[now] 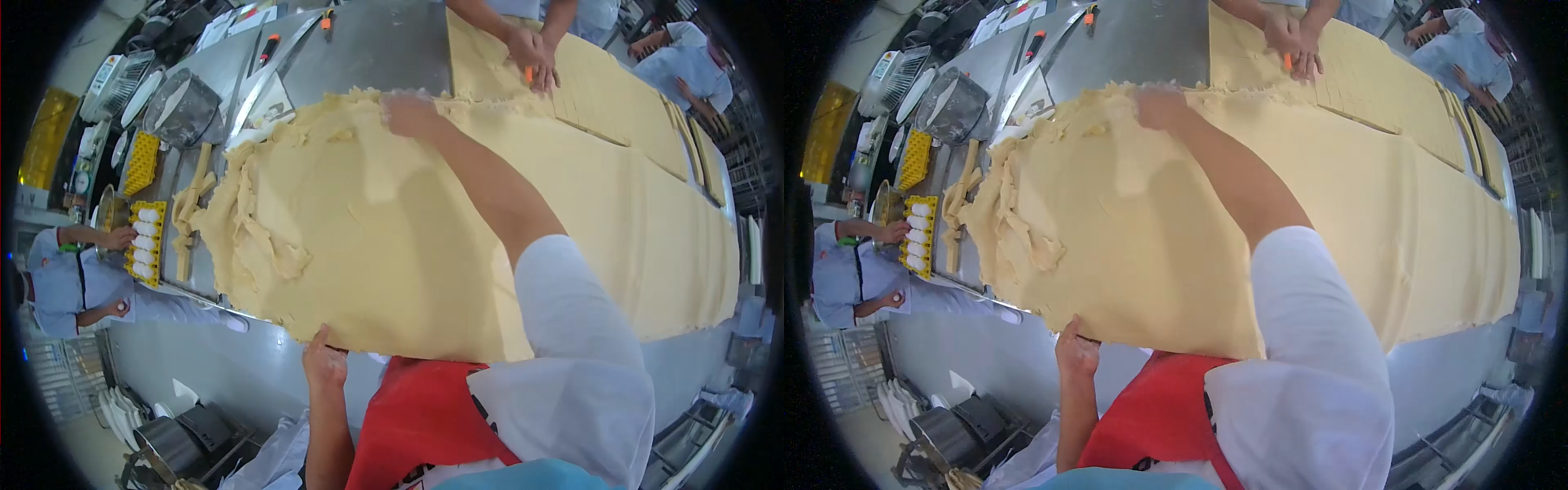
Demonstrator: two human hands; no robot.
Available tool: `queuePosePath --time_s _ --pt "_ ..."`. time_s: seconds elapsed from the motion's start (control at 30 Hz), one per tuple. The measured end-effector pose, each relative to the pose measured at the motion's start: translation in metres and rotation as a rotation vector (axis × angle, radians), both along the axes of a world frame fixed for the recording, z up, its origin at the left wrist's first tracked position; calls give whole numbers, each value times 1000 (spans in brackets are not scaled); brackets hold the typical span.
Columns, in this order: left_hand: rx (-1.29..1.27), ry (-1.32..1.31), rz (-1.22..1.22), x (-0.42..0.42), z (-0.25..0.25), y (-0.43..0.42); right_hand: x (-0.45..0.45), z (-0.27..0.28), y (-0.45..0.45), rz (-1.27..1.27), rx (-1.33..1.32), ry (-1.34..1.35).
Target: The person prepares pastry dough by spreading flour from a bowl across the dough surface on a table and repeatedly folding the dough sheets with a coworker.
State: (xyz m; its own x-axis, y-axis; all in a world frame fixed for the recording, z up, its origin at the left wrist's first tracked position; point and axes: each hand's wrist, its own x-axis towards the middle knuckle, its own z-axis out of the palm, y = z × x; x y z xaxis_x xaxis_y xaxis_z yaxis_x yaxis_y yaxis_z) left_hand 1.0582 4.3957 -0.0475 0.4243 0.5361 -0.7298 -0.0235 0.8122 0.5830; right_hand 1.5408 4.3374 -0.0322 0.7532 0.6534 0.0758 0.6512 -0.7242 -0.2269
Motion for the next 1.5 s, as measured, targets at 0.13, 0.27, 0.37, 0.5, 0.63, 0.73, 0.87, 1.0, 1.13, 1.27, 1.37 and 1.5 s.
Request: queuePosePath --time_s 0.13,0.27,0.37,0.5,0.63,0.73,0.87,1.0,1.13,1.27,1.37,1.5 --pt "-27 -20 0 -2 -5 1 -46 -14 -25 226 -35 -80" --pt "-9 33 0 6 2 -1 -38 -52 -40 238 156 -427" --pt "5 44 -46 5 5 1 -17 -46 -39 34 250 -492" --pt "-19 67 -60 -1 -2 4 7 -10 -47 17 -122 29" --pt "-12 105 -57 2 0 2 1 -25 -69 74 56 -111" --pt "5 63 -53 2 1 -1 0 -2 -75 82 -52 72" --pt "-30 19 43 11 15 -13 23 3 -93 218 -75 102" --pt "-103 -202 24 10 21 -20 53 16 -95 233 -230 232" --pt "-276 -228 42 17 24 -23 70 23 -91 312 -226 301" --pt "-230 -235 36 19 8 -27 61 17 -84 241 -304 328" --pt "-183 -227 7 26 5 -27 56 -5 -79 210 -276 141" --pt "-140 -287 116 39 18 -30 48 -4 -85 129 -128 173"
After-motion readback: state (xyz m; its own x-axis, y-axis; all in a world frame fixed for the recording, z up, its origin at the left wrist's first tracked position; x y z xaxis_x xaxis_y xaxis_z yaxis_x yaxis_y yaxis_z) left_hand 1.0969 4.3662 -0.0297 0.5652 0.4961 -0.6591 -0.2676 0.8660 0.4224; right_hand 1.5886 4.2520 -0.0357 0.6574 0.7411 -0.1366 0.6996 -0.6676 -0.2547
